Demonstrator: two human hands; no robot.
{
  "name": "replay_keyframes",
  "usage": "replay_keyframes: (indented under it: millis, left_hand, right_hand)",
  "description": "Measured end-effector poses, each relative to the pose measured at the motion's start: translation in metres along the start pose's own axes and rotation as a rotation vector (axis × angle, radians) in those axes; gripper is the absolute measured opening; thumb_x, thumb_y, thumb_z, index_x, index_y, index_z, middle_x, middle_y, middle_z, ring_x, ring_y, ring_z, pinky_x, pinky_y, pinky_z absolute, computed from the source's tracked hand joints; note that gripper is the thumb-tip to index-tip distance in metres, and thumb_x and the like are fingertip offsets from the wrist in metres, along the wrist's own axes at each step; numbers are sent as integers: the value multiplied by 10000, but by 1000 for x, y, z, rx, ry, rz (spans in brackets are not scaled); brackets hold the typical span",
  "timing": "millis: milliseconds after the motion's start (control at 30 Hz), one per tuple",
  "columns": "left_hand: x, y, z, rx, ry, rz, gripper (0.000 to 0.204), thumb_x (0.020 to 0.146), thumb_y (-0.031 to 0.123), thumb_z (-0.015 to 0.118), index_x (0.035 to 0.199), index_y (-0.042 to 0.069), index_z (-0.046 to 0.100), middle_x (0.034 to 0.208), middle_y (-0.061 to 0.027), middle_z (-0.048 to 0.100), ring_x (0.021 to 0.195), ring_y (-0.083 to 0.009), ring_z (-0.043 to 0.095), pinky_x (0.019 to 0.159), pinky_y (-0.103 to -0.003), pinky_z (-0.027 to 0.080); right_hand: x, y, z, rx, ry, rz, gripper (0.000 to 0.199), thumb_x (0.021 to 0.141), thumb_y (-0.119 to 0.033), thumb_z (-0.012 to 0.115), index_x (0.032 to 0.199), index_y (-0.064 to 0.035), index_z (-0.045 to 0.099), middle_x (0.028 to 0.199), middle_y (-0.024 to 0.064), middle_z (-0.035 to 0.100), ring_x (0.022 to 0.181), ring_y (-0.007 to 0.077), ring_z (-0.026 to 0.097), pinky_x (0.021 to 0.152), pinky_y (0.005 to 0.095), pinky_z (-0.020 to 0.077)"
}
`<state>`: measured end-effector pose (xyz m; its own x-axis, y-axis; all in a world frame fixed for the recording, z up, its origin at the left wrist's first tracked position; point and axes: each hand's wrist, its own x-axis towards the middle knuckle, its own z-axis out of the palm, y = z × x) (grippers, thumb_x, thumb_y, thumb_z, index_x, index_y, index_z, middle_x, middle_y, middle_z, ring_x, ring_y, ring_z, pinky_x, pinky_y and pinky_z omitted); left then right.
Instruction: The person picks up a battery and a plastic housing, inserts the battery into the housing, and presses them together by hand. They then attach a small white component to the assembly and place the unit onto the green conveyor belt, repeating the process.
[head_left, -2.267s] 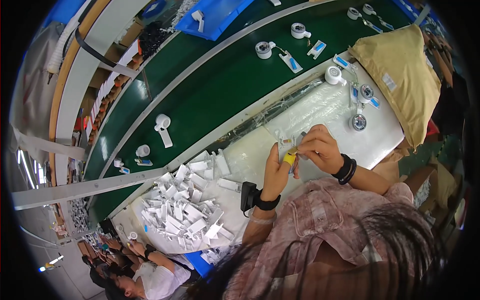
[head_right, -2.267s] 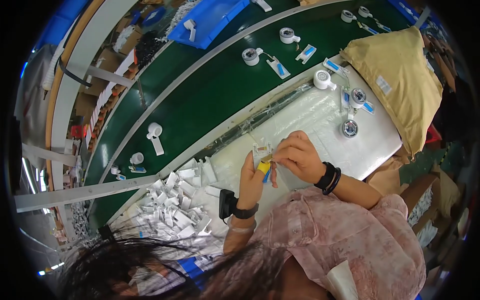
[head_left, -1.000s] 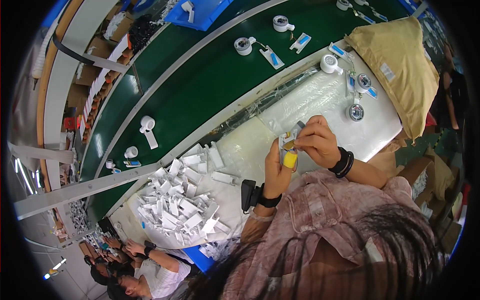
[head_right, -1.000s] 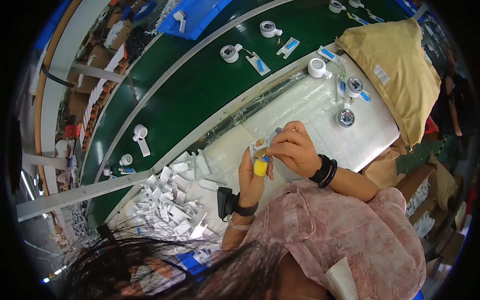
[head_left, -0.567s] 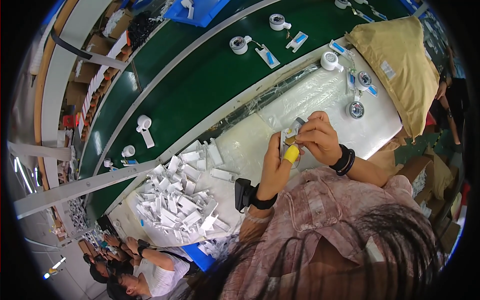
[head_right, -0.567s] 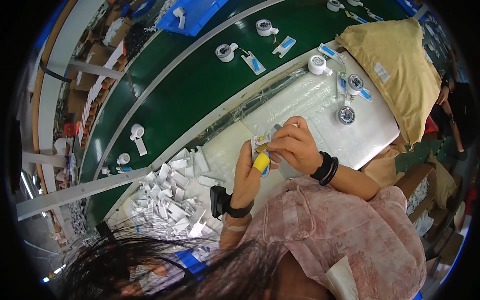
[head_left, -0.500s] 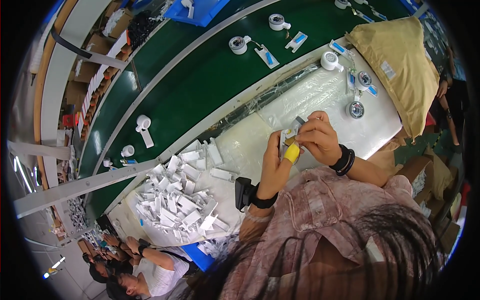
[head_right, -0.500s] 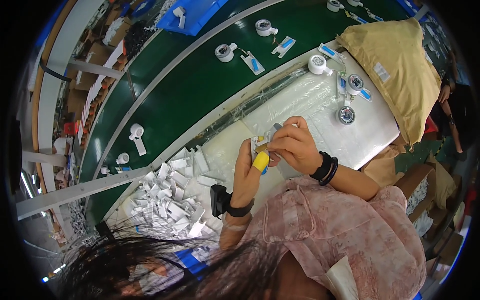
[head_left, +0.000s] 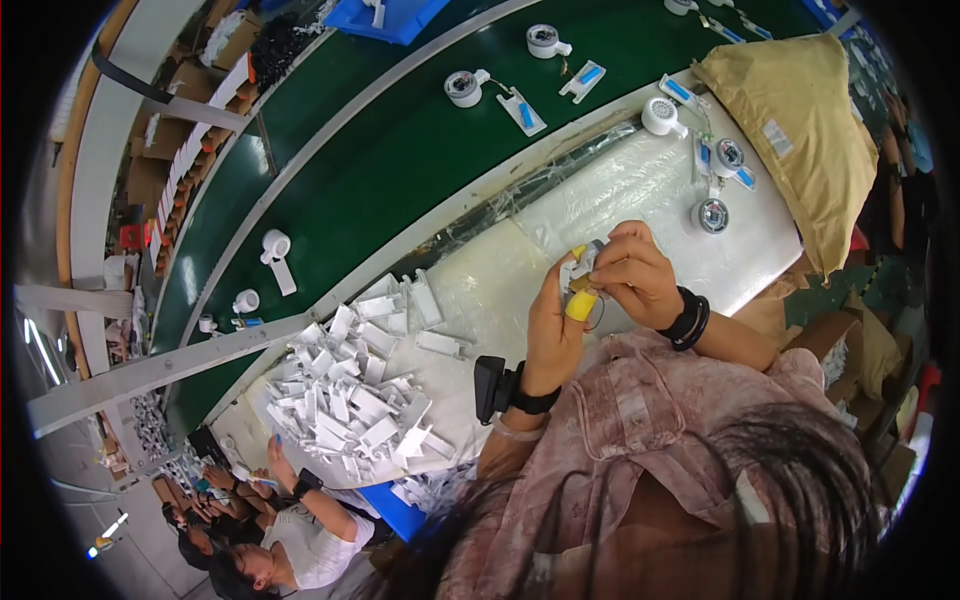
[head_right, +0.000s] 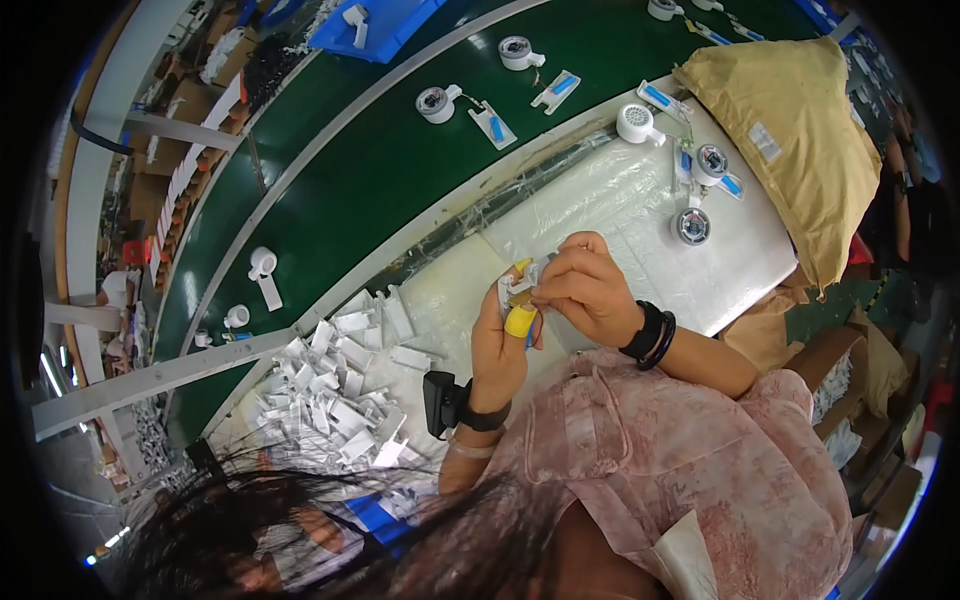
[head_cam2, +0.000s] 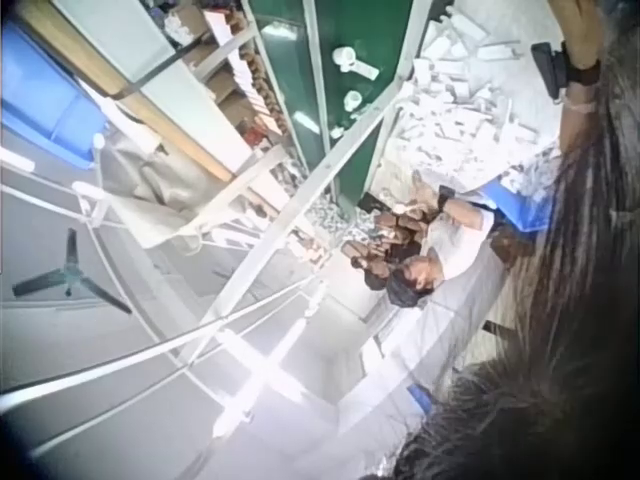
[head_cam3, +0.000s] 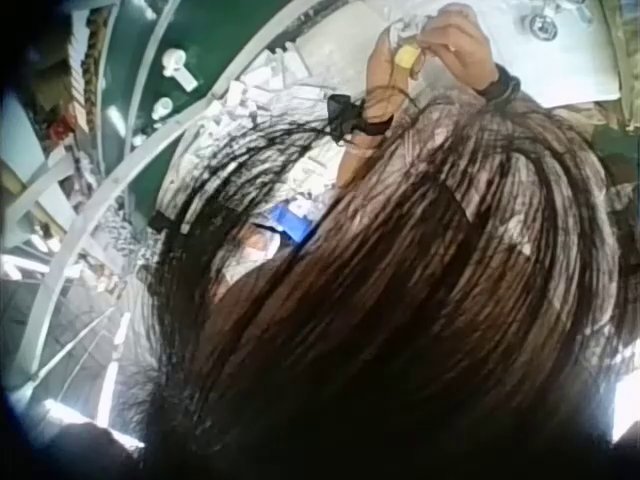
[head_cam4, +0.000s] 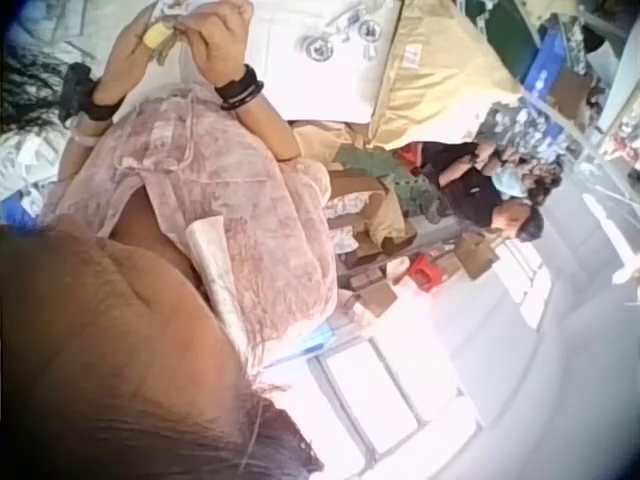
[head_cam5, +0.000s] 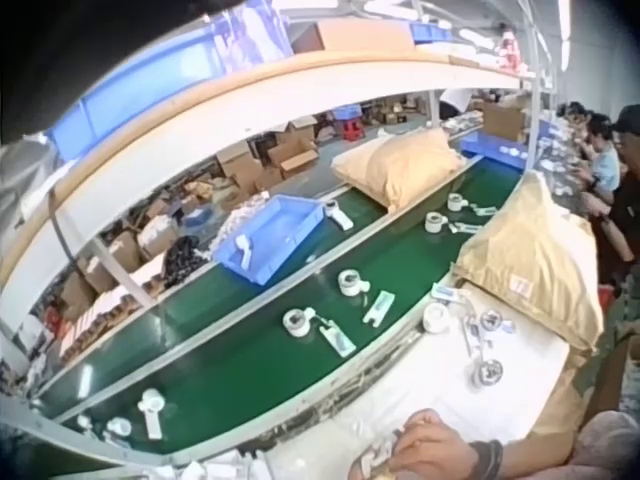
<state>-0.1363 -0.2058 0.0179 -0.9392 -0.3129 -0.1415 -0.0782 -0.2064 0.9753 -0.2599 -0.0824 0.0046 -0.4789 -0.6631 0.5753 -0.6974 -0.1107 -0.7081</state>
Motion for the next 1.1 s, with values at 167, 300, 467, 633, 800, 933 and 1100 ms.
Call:
replay_keyframes:
  millis: [167,300,467,633,800,933,1100]
  left_hand:
    - [1,-3,-2,75,9,49,431,1013,109,429,1428,9,362,854,-8,528,647,-68,448,569,-209,387]
    - [1,-3,-3,55,13,44,427,1011,95,425,1428,16,376,862,-7,531,640,-68,442,563,-209,376]
    - [-3,-8,-2,47,28,25,415,1007,86,432,1415,18,401,861,-12,544,625,-68,450,559,-211,391]
    - [-5,-5,-2,-9,42,-4,417,982,59,465,1395,9,425,835,-13,554,633,-60,471,549,-210,406]
    - [-6,-1,-1,21,57,-10,386,1004,74,431,1385,10,442,808,-16,545,617,-64,473,540,-215,413]
    - [-2,3,0,78,97,1,354,993,79,448,1334,-4,487,755,-9,545,609,-63,477,534,-215,406]
    - [6,-8,-13,181,120,16,321,999,129,465,1285,-1,529,752,-9,565,605,-59,487,522,-214,409]
  right_hand:
    - [4,0,-3,1,-34,-43,236,717,15,724,905,-112,660,892,6,606,840,189,555,892,386,401]
    - [3,1,-1,-14,-24,-46,237,716,12,721,908,-110,656,891,8,603,839,191,560,898,390,401]
    - [-3,-1,2,5,-16,-24,258,704,28,706,921,-98,647,887,20,598,842,207,558,898,401,406]
    - [-5,-1,4,31,-16,-31,259,699,36,702,919,-91,648,887,27,593,847,231,550,874,397,420]
    - [-4,-1,5,58,-14,-23,254,702,30,716,918,-86,650,895,31,589,847,242,541,858,382,424]
    - [2,-4,6,46,-5,-23,252,704,17,731,920,-86,650,898,32,588,838,242,543,851,373,421]
    - [5,3,13,-21,6,-3,222,729,-22,726,925,-97,654,894,22,596,835,216,562,842,370,418]
